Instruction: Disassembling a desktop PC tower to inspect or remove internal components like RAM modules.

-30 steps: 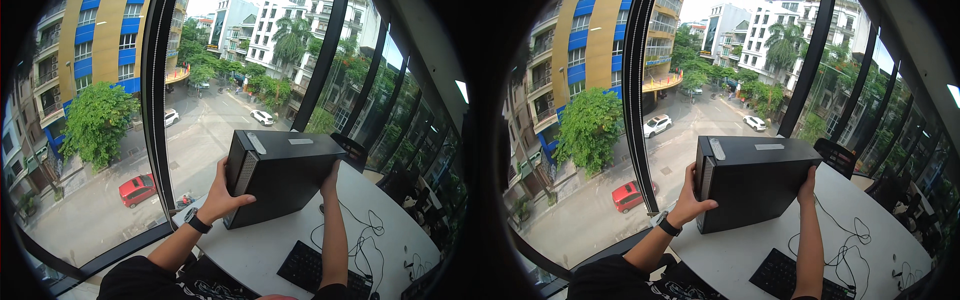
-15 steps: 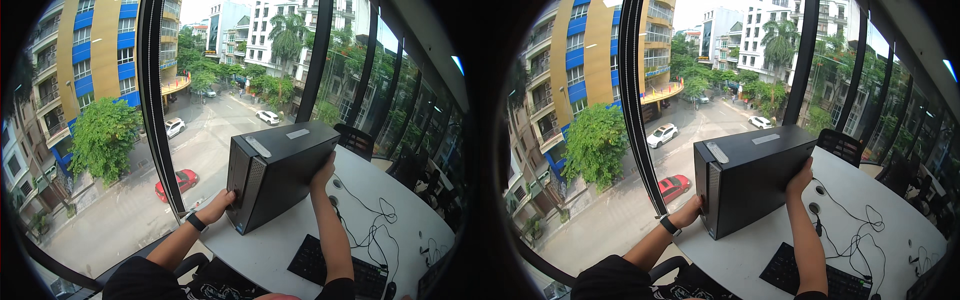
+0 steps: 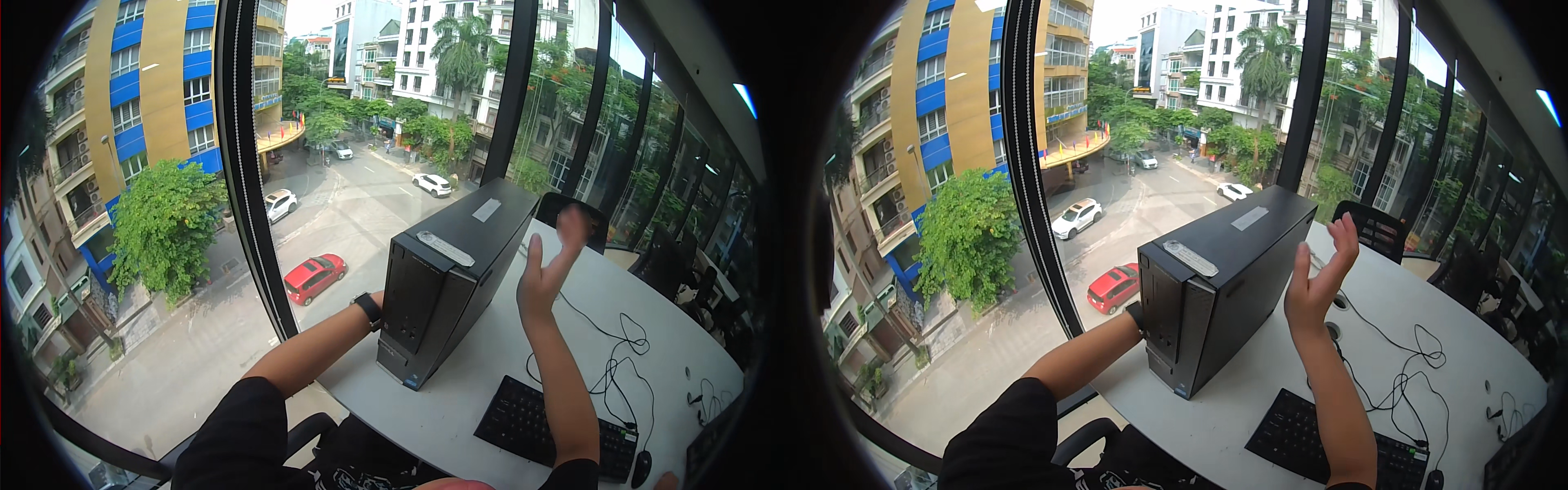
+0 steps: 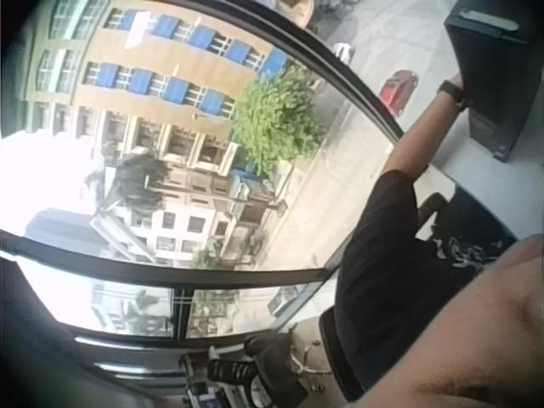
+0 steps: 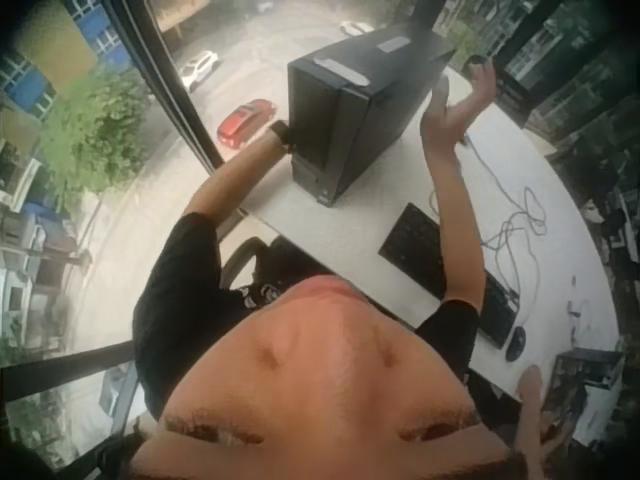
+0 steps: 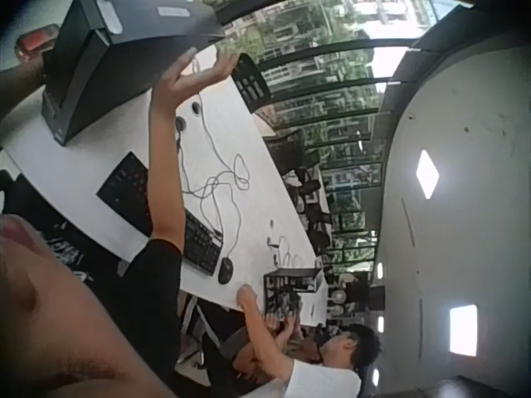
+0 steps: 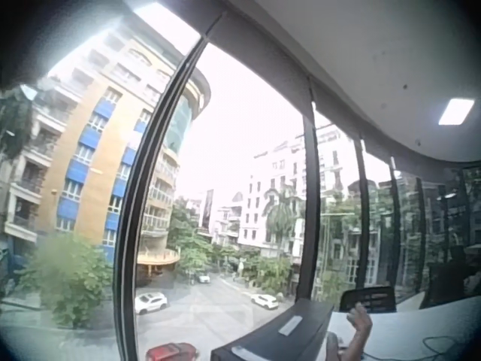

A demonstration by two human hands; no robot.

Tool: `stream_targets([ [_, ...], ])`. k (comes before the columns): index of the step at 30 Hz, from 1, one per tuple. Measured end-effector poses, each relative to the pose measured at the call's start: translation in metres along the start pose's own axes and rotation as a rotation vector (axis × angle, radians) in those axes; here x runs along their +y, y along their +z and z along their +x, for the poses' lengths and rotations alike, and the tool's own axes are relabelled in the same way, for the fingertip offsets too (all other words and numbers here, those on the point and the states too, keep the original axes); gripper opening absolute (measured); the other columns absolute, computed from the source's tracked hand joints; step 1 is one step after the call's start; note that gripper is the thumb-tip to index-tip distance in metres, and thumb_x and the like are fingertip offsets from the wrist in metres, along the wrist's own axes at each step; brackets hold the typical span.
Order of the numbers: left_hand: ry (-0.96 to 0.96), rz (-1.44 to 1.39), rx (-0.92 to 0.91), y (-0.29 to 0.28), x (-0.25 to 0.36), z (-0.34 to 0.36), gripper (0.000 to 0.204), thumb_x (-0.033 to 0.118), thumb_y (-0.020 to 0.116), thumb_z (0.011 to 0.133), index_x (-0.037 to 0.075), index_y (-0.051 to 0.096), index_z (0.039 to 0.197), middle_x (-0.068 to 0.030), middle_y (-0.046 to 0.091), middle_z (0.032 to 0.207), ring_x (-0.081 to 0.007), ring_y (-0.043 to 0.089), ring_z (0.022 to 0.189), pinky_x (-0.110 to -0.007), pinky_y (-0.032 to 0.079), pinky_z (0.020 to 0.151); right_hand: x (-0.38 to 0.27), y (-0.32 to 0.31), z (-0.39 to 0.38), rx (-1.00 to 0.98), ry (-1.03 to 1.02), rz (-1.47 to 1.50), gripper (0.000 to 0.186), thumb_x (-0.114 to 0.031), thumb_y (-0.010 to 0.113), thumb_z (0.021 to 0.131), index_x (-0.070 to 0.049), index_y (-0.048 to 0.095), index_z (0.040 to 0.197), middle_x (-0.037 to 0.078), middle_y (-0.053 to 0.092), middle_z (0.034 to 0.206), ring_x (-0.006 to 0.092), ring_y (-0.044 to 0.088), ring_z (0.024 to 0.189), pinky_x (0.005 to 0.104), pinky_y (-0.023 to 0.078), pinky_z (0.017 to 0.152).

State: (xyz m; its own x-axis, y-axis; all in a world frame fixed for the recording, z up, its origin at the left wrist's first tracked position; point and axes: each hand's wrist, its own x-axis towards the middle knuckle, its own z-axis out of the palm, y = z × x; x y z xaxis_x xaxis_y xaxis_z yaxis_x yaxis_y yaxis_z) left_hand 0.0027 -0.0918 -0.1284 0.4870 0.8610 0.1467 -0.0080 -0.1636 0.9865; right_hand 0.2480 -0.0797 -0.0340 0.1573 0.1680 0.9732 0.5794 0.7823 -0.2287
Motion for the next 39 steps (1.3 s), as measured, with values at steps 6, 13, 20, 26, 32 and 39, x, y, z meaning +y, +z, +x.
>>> stream_targets([
  [6,0.119,-0.151,-0.091,0.001,-0.023,0.106,0.074,0.059,0.028,0.11,0.001,0.046,0.152,-0.0136,0.055,0.148,-0.0226,0.053,0.134,-0.038,0.036,0.117,-0.155,-0.032,-0.025,-0.392,-0.797,-0.052,0.032,-0.031,0.067,0.089,-0.021,0.07,0.12,0.006,0.057,0.144,0.0287,0.049,0.138,0.0555,0.029,0.12],
  [13,0.218,-0.284,-0.028,0.007,-0.042,0.176,0.073,0.057,0.028,0.11,0.0,0.048,0.15,-0.0139,0.056,0.146,-0.0222,0.053,0.133,-0.037,0.037,0.116,-0.143,0.015,-0.042,-0.404,-0.837,-0.664,0.04,-0.039,0.057,0.091,-0.024,0.073,0.124,-0.003,0.061,0.147,0.021,0.048,0.142,0.0563,0.01,0.126],
  [20,0.23,-0.307,0.035,-0.001,-0.058,0.183,0.071,0.055,0.028,0.111,-0.001,0.049,0.148,-0.0142,0.057,0.144,-0.0217,0.054,0.132,-0.036,0.037,0.115,-0.128,-0.01,-0.044,-0.384,-0.795,-0.599,0.03,-0.033,0.053,0.094,-0.028,0.073,0.117,-0.009,0.063,0.143,0.0161,0.05,0.141,0.0538,0.014,0.127],
  [26,0.316,-0.217,0.157,-0.002,-0.065,0.187,0.07,0.052,0.025,0.112,-0.004,0.053,0.143,-0.0146,0.061,0.137,-0.0203,0.056,0.126,-0.034,0.039,0.112,-0.09,-0.064,-0.044,-0.405,-0.782,-0.515,0.034,-0.042,0.055,0.092,-0.037,0.069,0.123,-0.011,0.058,0.146,0.0262,0.038,0.149,0.0605,0.008,0.127],
  [32,0.392,-0.055,0.122,-0.01,-0.067,0.174,0.074,0.058,0.027,0.11,-0.003,0.054,0.142,-0.0131,0.062,0.134,-0.0179,0.057,0.12,-0.032,0.04,0.109,-0.088,-0.052,-0.053,-0.287,-0.69,-0.432,0.042,-0.05,0.059,0.09,-0.041,0.067,0.131,0.0,0.043,0.161,0.0333,0.027,0.154,0.0654,0.006,0.126],
  [39,0.245,-0.339,0.312,-0.001,-0.056,0.174,0.066,0.054,0.036,0.109,-0.002,0.066,0.126,-0.0108,0.072,0.112,-0.018,0.067,0.098,-0.033,0.05,0.093,-0.112,-0.059,-0.081,-0.457,-0.34,-0.454,0.088,-0.071,0.079,0.074,-0.033,0.052,0.148,0.033,0.013,0.165,0.0603,0.008,0.151,0.0766,0.014,0.117],
])
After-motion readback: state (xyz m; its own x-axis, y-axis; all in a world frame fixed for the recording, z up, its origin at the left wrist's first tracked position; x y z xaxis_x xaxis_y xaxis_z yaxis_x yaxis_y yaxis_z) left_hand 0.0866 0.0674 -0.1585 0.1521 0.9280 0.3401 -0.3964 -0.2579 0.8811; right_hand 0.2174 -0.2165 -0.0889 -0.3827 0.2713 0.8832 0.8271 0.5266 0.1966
